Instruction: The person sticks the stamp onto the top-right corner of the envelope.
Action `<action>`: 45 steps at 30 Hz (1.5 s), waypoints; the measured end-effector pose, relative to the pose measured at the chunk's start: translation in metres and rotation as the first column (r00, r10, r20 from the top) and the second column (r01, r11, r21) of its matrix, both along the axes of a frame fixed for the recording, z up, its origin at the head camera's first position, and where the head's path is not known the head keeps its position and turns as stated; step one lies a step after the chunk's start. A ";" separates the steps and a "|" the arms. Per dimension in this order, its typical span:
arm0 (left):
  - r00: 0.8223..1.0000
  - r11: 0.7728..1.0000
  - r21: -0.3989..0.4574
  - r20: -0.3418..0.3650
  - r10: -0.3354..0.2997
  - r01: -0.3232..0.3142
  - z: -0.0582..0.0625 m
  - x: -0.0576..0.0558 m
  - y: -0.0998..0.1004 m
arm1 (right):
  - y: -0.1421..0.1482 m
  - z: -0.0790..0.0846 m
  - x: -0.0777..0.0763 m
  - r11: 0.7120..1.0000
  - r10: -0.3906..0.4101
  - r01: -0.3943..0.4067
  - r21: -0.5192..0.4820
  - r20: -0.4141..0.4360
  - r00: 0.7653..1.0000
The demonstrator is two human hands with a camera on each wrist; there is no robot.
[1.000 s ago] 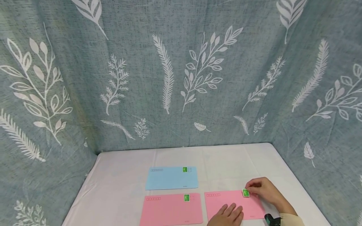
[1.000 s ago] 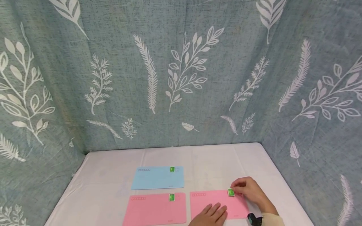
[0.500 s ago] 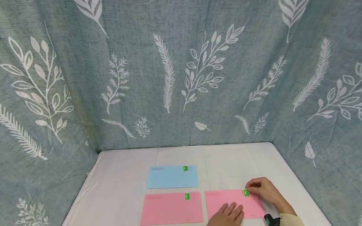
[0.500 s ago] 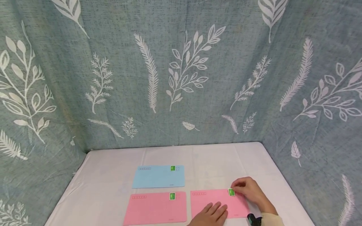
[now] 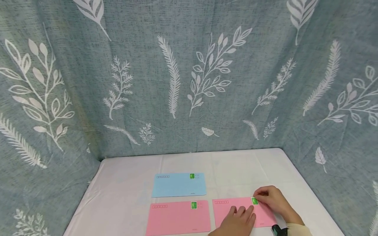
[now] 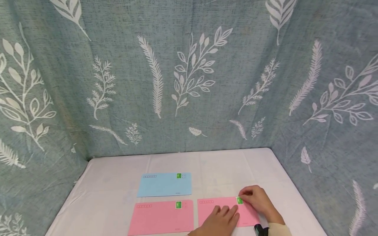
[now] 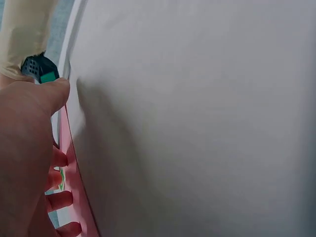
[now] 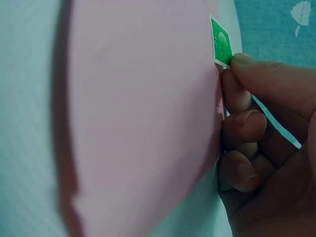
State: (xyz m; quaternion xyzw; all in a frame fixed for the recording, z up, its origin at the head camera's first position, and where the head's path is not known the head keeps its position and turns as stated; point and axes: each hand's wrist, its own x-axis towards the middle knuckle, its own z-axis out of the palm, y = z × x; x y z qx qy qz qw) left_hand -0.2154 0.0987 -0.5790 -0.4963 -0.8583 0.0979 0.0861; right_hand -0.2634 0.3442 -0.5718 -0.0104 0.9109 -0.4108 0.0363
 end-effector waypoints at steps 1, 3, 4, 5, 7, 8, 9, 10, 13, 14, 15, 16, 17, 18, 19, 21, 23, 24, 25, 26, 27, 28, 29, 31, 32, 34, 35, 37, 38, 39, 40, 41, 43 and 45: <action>0.999 1.000 -0.020 0.042 0.017 -0.017 0.002 -0.001 0.003 | -0.001 -0.001 0.000 1.000 -0.004 0.004 0.002 0.001 1.000; 0.993 0.997 -0.060 0.106 0.051 -0.045 0.004 -0.004 0.008 | -0.003 -0.001 0.000 1.000 -0.006 0.006 0.008 -0.004 1.000; 0.989 0.996 -0.076 0.132 0.065 -0.056 0.004 -0.004 0.010 | -0.004 -0.001 0.000 1.000 -0.002 0.002 0.010 -0.011 1.000; 0.986 0.994 -0.092 0.149 0.077 -0.064 0.005 -0.005 0.012 | -0.005 -0.001 0.001 1.000 -0.002 0.002 0.013 -0.013 1.000; 0.981 0.990 -0.117 0.171 0.095 -0.076 0.007 -0.006 0.013 | -0.007 -0.001 0.001 1.000 -0.005 0.005 0.015 -0.018 1.000; 0.978 0.989 -0.126 0.181 0.102 -0.080 0.007 -0.006 0.014 | -0.007 -0.001 0.001 1.000 -0.007 0.008 0.019 -0.020 1.000; 0.977 0.988 -0.130 0.182 0.107 -0.083 0.008 -0.006 0.014 | -0.008 -0.002 0.001 1.000 -0.006 0.006 0.023 -0.023 1.000; 0.979 0.988 -0.129 0.174 0.108 -0.086 0.007 -0.006 0.015 | -0.008 -0.002 0.001 1.000 -0.004 0.005 0.025 -0.024 1.000; 0.983 0.989 -0.117 0.146 0.108 -0.091 0.005 -0.006 0.016 | -0.008 -0.002 0.000 1.000 -0.001 0.002 0.030 -0.029 1.000; 0.984 0.989 -0.113 0.139 0.108 -0.093 0.005 -0.006 0.017 | -0.008 -0.003 0.000 0.999 -0.003 0.004 0.033 -0.029 1.000; 0.985 0.989 -0.111 0.136 0.110 -0.095 0.005 -0.005 0.017 | -0.008 -0.003 0.000 0.999 -0.001 0.002 0.034 -0.030 1.000; 0.985 0.990 -0.107 0.135 0.110 -0.096 0.004 -0.005 0.018 | -0.008 -0.003 0.000 0.999 -0.003 0.004 0.034 -0.031 1.000; 0.983 0.989 -0.108 0.144 0.112 -0.097 0.005 -0.005 0.018 | -0.008 -0.004 0.000 0.999 -0.006 0.007 0.036 -0.031 1.000; 0.981 0.989 -0.111 0.155 0.114 -0.098 0.006 -0.006 0.019 | -0.008 -0.004 0.000 0.999 -0.009 0.010 0.040 -0.029 1.000; 0.980 0.988 -0.115 0.163 0.118 -0.100 0.007 -0.006 0.019 | -0.008 -0.004 0.000 0.999 -0.009 0.011 0.043 -0.028 1.000; 0.977 0.987 -0.121 0.173 0.127 -0.107 0.008 -0.006 0.020 | -0.008 -0.005 0.000 0.999 -0.008 0.009 0.045 -0.030 1.000; 0.976 0.986 -0.125 0.172 0.132 -0.111 0.008 -0.006 0.020 | -0.008 -0.005 0.000 0.999 -0.008 0.010 0.046 -0.033 0.999; 0.977 0.986 -0.126 0.170 0.132 -0.112 0.008 -0.006 0.021 | -0.008 -0.005 -0.001 0.999 -0.007 0.009 0.047 -0.035 0.999; 0.977 0.985 -0.128 0.169 0.132 -0.112 0.008 -0.006 0.021 | -0.008 -0.005 0.000 0.999 -0.010 0.011 0.047 -0.036 0.999; 0.977 0.986 -0.127 0.169 0.132 -0.111 0.008 -0.006 0.021 | -0.008 -0.005 0.000 0.999 -0.012 0.013 0.046 -0.038 0.999; 0.977 0.986 -0.128 0.169 0.129 -0.108 0.008 -0.006 0.021 | -0.008 -0.005 0.000 0.999 -0.014 0.016 0.044 -0.036 0.999; 0.977 0.986 -0.126 0.173 0.126 -0.105 0.009 -0.005 0.021 | -0.007 -0.005 0.000 0.999 -0.017 0.018 0.041 -0.034 0.999; 0.977 0.987 -0.126 0.174 0.124 -0.103 0.009 -0.005 0.021 | -0.007 -0.005 0.000 0.999 -0.018 0.019 0.035 -0.032 0.999; 0.977 0.987 -0.125 0.176 0.124 -0.102 0.011 -0.005 0.021 | -0.007 -0.005 0.001 1.000 -0.019 0.019 0.015 -0.030 0.999; 0.977 0.987 -0.124 0.174 0.123 -0.102 0.012 -0.005 0.021 | -0.007 -0.004 0.001 1.000 -0.018 0.018 0.004 -0.027 0.999; 0.977 0.987 -0.124 0.172 0.123 -0.102 0.013 -0.005 0.021 | -0.006 -0.004 0.002 1.000 -0.012 0.011 -0.014 -0.025 1.000; 0.978 0.987 -0.125 0.169 0.123 -0.103 0.013 -0.006 0.021 | -0.006 -0.004 0.002 1.000 -0.006 0.005 -0.020 -0.026 1.000; 0.978 0.987 -0.124 0.170 0.124 -0.104 0.014 -0.006 0.022 | -0.005 -0.004 0.003 1.000 0.003 -0.003 -0.022 -0.020 1.000; 0.977 0.987 -0.125 0.170 0.124 -0.104 0.014 -0.006 0.022 | -0.005 -0.004 0.003 1.000 0.006 -0.006 -0.020 -0.016 1.000; 0.978 0.987 -0.123 0.168 0.124 -0.104 0.014 -0.006 0.022 | -0.004 -0.004 0.004 1.000 0.012 -0.012 -0.012 -0.016 1.000; 0.979 0.987 -0.121 0.164 0.125 -0.105 0.014 -0.005 0.022 | -0.004 -0.004 0.004 1.000 0.018 -0.018 0.000 -0.014 1.000; 0.979 0.987 -0.121 0.159 0.126 -0.107 0.014 -0.005 0.023 | -0.004 -0.004 0.004 1.000 0.026 -0.026 0.010 -0.015 1.000; 0.981 0.987 -0.119 0.147 0.126 -0.109 0.014 -0.004 0.023 | -0.003 -0.004 0.004 0.999 0.036 -0.035 0.035 -0.019 0.999; 0.983 0.987 -0.118 0.134 0.126 -0.110 0.014 -0.003 0.023 | -0.002 -0.004 0.004 0.998 0.040 -0.038 0.050 -0.025 0.999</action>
